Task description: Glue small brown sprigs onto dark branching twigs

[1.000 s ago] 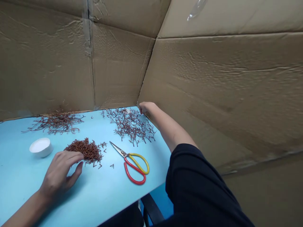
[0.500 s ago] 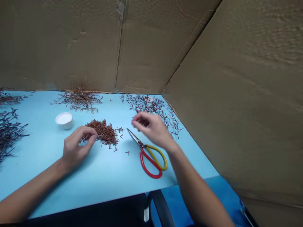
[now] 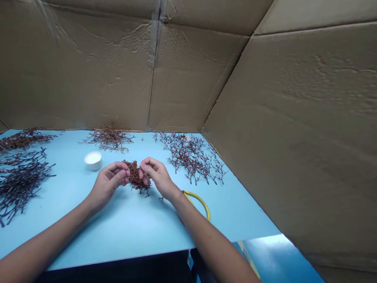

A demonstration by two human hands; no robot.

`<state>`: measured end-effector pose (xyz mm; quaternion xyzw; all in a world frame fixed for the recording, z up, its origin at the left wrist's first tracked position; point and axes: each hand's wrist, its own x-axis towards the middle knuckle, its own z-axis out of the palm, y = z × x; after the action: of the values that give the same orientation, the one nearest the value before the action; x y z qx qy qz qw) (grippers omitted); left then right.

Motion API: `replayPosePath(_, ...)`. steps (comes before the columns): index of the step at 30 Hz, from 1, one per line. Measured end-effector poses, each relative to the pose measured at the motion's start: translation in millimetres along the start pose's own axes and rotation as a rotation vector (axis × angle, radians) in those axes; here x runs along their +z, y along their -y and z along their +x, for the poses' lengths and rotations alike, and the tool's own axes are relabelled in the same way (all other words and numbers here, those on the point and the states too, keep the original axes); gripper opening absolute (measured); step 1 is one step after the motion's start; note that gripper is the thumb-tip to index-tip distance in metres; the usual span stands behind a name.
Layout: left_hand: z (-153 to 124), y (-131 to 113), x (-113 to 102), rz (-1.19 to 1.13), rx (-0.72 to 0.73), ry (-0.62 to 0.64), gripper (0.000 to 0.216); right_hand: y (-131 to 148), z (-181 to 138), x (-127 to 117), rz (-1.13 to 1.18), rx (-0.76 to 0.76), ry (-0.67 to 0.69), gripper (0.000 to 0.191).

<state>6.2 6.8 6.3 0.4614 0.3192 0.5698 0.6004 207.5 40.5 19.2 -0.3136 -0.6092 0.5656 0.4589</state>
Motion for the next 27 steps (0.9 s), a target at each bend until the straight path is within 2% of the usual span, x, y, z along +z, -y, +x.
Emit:
replayPosePath(6,-4.9,-7.0,3.3,-0.252,-0.158,0.015,0.031,-4.7,-8.7,-0.9,0.035,0.037,0.006,0.03)
replayPosePath(13,-10.1,-7.5,2.1,-0.52,-0.276,0.16,0.025,-5.7,-15.9,0.4,0.019,0.052,-0.027,0.03)
replayPosePath(22,-9.6,-8.7,3.7,-0.482,-0.221,0.213,0.027,-12.8,-20.1,-2.4,-0.003,0.023,-0.023,0.024)
replayPosePath(27,-11.9,-8.1,5.5,-0.485,-0.244,0.228,0.029,-11.9,-19.7,-2.7,-0.005,-0.006,-0.057,0.024)
